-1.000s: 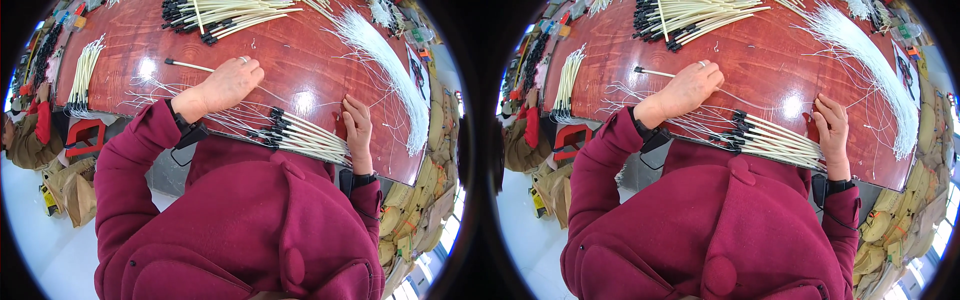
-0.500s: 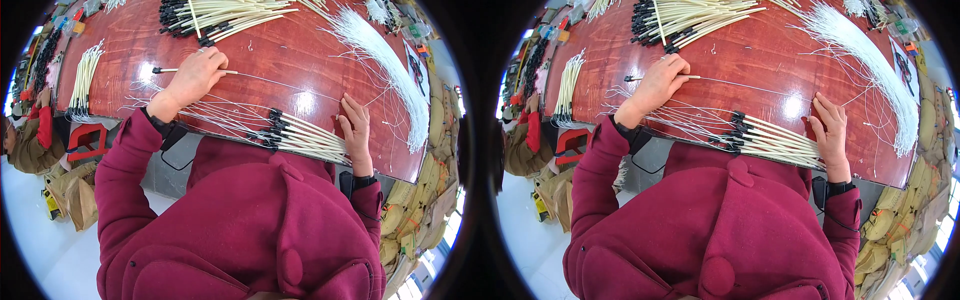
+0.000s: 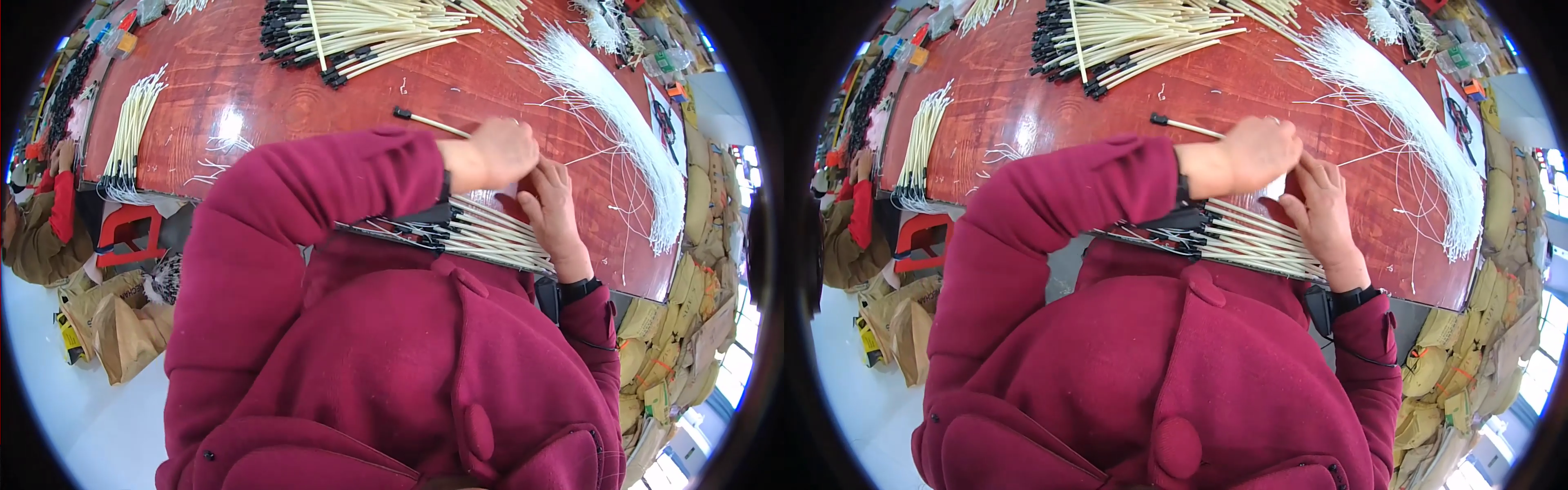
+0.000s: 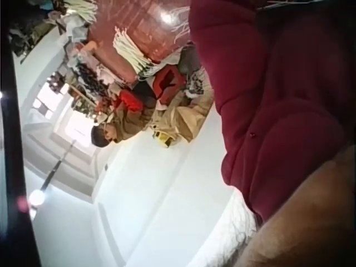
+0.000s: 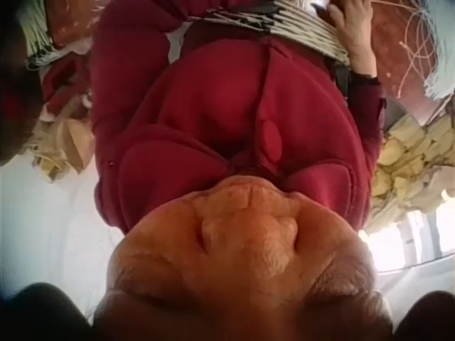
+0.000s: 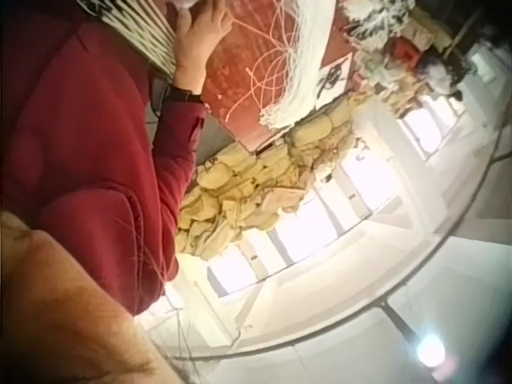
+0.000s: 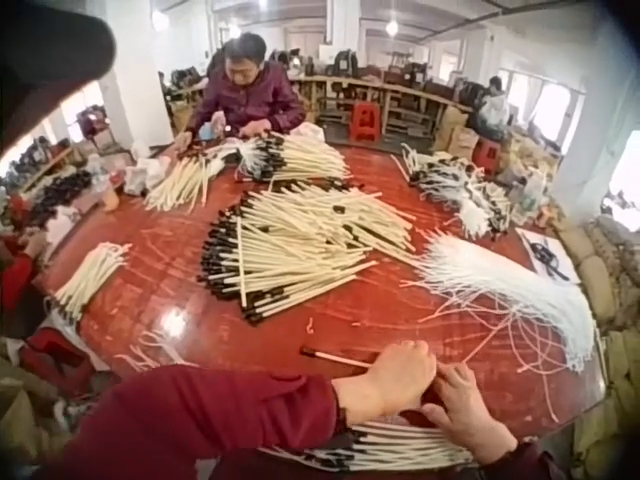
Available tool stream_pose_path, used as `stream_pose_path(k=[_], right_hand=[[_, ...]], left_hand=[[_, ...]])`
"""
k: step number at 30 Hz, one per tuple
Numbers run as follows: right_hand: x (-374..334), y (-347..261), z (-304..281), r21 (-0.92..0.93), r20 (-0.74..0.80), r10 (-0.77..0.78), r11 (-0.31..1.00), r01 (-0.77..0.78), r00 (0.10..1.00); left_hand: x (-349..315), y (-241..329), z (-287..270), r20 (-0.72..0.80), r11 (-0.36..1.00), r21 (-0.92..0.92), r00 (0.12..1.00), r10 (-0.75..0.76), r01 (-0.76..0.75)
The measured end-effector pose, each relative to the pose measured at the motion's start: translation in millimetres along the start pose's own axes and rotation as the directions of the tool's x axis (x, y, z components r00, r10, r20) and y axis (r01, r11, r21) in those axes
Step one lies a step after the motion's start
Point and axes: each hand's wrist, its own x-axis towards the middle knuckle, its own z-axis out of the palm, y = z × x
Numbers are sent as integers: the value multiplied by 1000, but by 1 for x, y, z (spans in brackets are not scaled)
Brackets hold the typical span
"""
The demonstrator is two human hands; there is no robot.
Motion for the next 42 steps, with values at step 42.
stream_pose_path(k=[42], right_hand=[[18,11,-16,-13,-66,8,1000,-8,998]], left_hand=[[-58,-32,-9,-148,984,-59,973,-177,170]])
